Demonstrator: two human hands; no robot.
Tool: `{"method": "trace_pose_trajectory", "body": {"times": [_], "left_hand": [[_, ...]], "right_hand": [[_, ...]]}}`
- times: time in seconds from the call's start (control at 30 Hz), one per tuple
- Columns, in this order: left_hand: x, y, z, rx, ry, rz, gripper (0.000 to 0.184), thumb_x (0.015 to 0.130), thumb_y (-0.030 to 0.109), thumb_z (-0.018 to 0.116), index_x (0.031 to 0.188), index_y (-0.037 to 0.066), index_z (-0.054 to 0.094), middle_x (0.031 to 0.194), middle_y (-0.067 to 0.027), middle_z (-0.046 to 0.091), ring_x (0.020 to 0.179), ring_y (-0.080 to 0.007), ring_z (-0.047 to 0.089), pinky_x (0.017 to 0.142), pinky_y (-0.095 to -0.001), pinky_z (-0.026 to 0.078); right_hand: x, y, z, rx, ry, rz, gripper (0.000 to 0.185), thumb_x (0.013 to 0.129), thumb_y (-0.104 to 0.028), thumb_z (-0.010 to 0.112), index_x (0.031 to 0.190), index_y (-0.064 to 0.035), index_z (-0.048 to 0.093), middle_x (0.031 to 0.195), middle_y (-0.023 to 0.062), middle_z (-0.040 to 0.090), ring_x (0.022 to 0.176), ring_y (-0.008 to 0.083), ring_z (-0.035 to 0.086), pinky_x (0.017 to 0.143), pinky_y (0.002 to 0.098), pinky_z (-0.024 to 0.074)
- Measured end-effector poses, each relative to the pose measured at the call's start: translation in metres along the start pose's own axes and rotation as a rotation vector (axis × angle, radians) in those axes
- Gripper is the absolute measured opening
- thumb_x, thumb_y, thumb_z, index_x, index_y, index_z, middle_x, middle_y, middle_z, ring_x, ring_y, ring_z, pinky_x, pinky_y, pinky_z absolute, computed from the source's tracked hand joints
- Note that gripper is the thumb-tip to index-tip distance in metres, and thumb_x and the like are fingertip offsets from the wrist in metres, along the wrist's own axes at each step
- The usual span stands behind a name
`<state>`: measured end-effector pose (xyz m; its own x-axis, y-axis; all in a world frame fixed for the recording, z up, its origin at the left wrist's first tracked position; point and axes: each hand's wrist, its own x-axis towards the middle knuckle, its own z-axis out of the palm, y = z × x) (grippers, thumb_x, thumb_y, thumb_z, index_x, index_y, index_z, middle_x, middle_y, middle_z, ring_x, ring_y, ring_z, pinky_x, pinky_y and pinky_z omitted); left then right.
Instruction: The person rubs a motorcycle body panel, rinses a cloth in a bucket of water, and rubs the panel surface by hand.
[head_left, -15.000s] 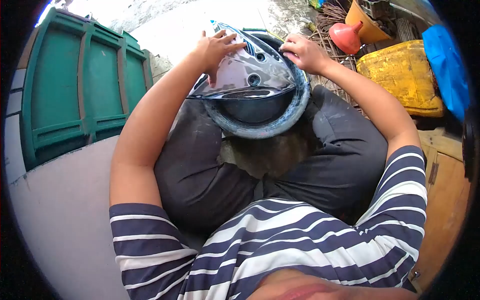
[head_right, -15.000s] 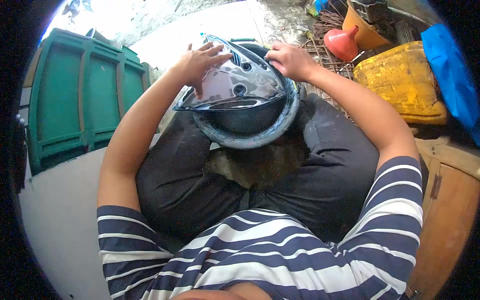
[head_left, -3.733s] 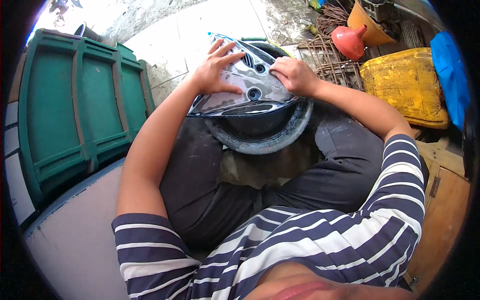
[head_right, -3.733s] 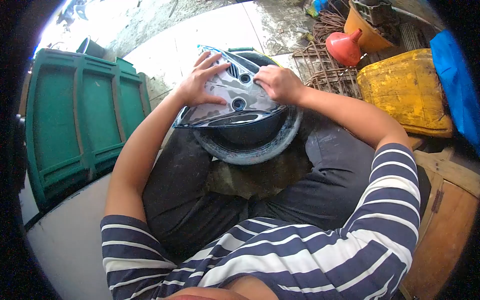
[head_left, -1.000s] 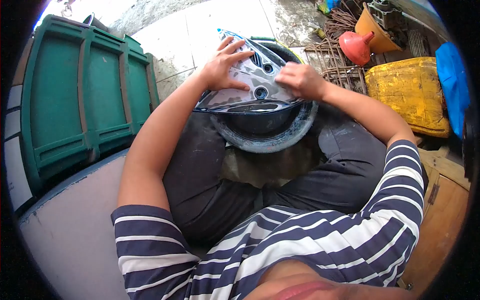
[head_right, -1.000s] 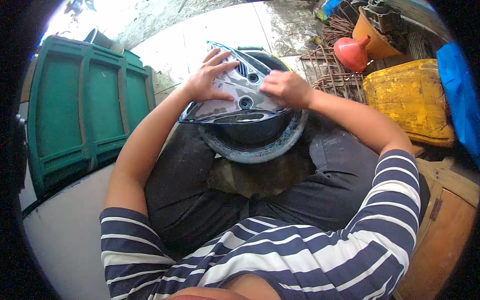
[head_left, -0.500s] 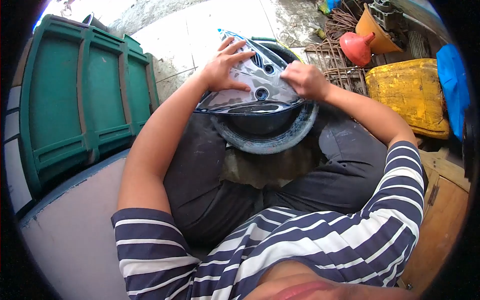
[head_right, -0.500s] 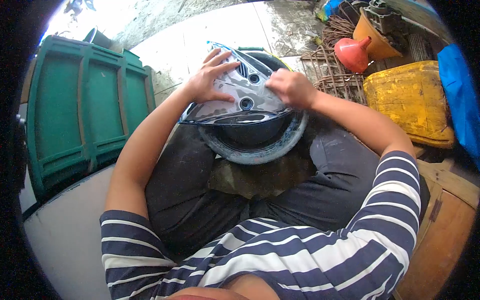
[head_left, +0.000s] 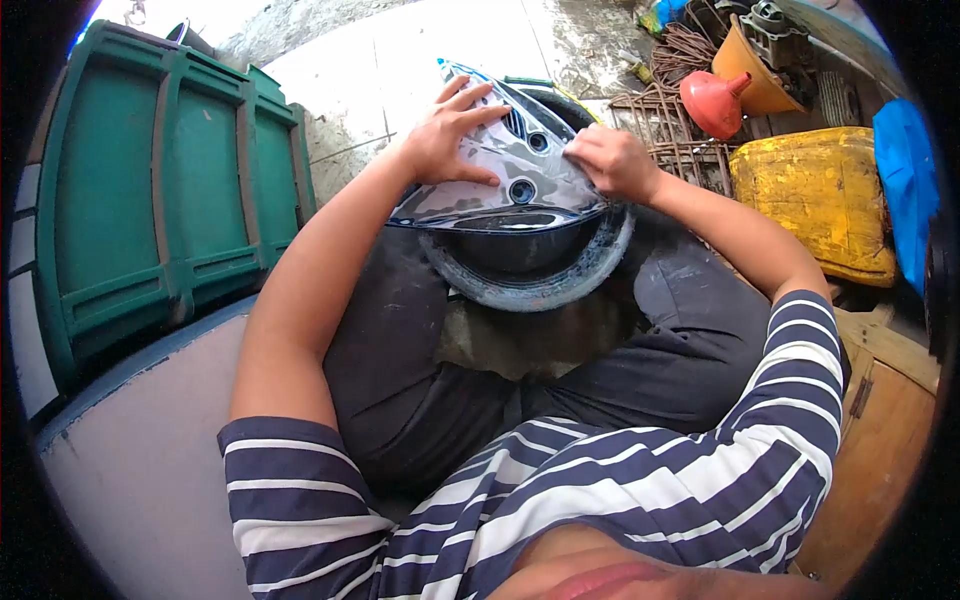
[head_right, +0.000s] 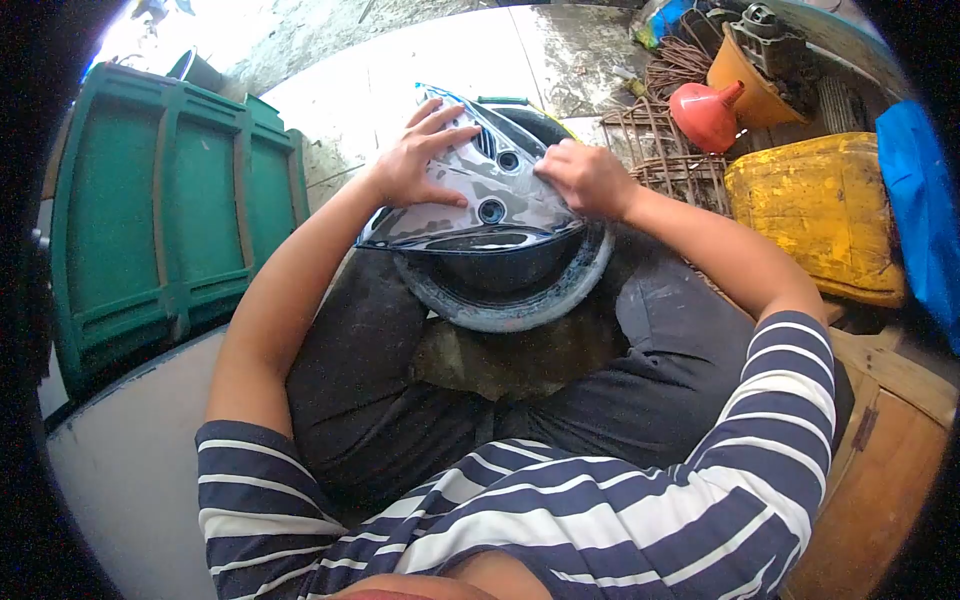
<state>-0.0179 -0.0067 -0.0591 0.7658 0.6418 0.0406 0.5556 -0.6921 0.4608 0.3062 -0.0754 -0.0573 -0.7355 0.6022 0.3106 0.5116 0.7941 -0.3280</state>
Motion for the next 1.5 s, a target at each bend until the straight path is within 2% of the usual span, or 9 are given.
{"method": "trace_pose_trajectory", "body": {"times": [0.5, 0.63, 0.73, 0.83, 0.97, 1.13, 1.23, 1.37, 1.5], "left_hand": [[0.001, 0.004, 0.000, 0.017, 0.000, -0.013, 0.104, 0.061, 0.064, 0.092, 0.151, 0.025, 0.056, 0.166, -0.0173, 0.036, 0.156, -0.0460, 0.021, 0.126, -0.0607, 0.025], [0.002, 0.002, 0.000, -0.002, -0.001, 0.004, 0.104, 0.061, 0.063, 0.092, 0.151, 0.026, 0.056, 0.166, -0.0165, 0.035, 0.156, -0.0452, 0.021, 0.126, -0.0608, 0.025], [-0.002, 0.003, 0.000, -0.004, -0.008, -0.011, 0.105, 0.061, 0.064, 0.092, 0.152, 0.025, 0.055, 0.166, -0.0163, 0.035, 0.156, -0.0450, 0.021, 0.126, -0.0608, 0.025], [0.002, 0.003, 0.000, 0.003, -0.007, -0.011, 0.105, 0.061, 0.064, 0.092, 0.152, 0.025, 0.055, 0.166, -0.0164, 0.035, 0.156, -0.0452, 0.021, 0.126, -0.0603, 0.025], [0.000, 0.001, 0.000, 0.018, 0.004, -0.006, 0.106, 0.060, 0.064, 0.092, 0.151, 0.024, 0.056, 0.165, -0.0166, 0.037, 0.156, -0.0454, 0.021, 0.126, -0.0596, 0.025], [0.001, 0.002, 0.000, 0.006, -0.007, 0.001, 0.104, 0.062, 0.063, 0.092, 0.151, 0.024, 0.056, 0.165, -0.0168, 0.038, 0.156, -0.0459, 0.022, 0.126, -0.0595, 0.025], [0.001, 0.001, 0.001, 0.004, 0.014, 0.021, 0.103, 0.062, 0.062, 0.091, 0.151, 0.024, 0.056, 0.165, -0.0175, 0.038, 0.155, -0.0464, 0.023, 0.126, -0.0601, 0.025], [0.001, 0.000, 0.002, 0.020, 0.004, 0.016, 0.102, 0.063, 0.063, 0.090, 0.151, 0.024, 0.056, 0.165, -0.0172, 0.038, 0.155, -0.0465, 0.023, 0.126, -0.0599, 0.026], [0.000, 0.005, -0.002, 0.000, -0.007, -0.013, 0.104, 0.062, 0.062, 0.092, 0.151, 0.024, 0.056, 0.165, -0.0172, 0.037, 0.156, -0.0461, 0.021, 0.126, -0.0599, 0.025]], "right_hand": [[0.007, -0.009, 0.005, -0.043, 0.031, 0.145, 0.024, 0.079, -0.008, 0.071, 0.103, -0.0060, 0.069, 0.096, 0.0079, 0.068, 0.088, 0.0282, 0.067, 0.074, 0.0401, 0.0582], [0.007, -0.020, 0.004, 0.022, 0.053, -0.056, 0.021, 0.082, -0.007, 0.070, 0.102, -0.0076, 0.069, 0.095, 0.0074, 0.068, 0.087, 0.0285, 0.067, 0.070, 0.0408, 0.0577], [0.008, -0.007, 0.006, -0.034, 0.035, 0.143, 0.026, 0.078, -0.008, 0.072, 0.103, -0.0065, 0.069, 0.095, 0.0080, 0.067, 0.087, 0.0289, 0.067, 0.073, 0.0402, 0.0580], [0.007, -0.021, 0.003, 0.041, 0.050, -0.057, 0.016, 0.085, -0.009, 0.070, 0.102, -0.0071, 0.069, 0.094, 0.0073, 0.067, 0.087, 0.0294, 0.067, 0.071, 0.0415, 0.0573], [0.005, 0.000, 0.014, -0.049, 0.058, 0.191, 0.025, 0.079, -0.008, 0.073, 0.103, -0.0069, 0.070, 0.095, 0.0074, 0.068, 0.088, 0.0295, 0.068, 0.074, 0.0410, 0.0579], [0.011, -0.020, 0.004, 0.019, 0.038, -0.041, 0.017, 0.085, -0.009, 0.071, 0.101, -0.0060, 0.070, 0.093, 0.0089, 0.067, 0.088, 0.0302, 0.067, 0.073, 0.0419, 0.0574], [0.014, -0.010, 0.007, 0.002, 0.088, 0.191, 0.022, 0.080, -0.009, 0.073, 0.101, -0.0061, 0.069, 0.091, 0.0086, 0.067, 0.088, 0.0295, 0.067, 0.073, 0.0414, 0.0577], [0.009, -0.018, 0.008, 0.006, 0.071, 0.022, 0.017, 0.084, -0.007, 0.070, 0.101, -0.0062, 0.070, 0.092, 0.0081, 0.067, 0.086, 0.0300, 0.066, 0.072, 0.0420, 0.0570], [0.008, -0.003, 0.006, -0.034, 0.037, 0.160, 0.021, 0.082, -0.007, 0.070, 0.103, -0.0071, 0.070, 0.095, 0.0084, 0.067, 0.088, 0.0294, 0.067, 0.073, 0.0414, 0.0579]]}}
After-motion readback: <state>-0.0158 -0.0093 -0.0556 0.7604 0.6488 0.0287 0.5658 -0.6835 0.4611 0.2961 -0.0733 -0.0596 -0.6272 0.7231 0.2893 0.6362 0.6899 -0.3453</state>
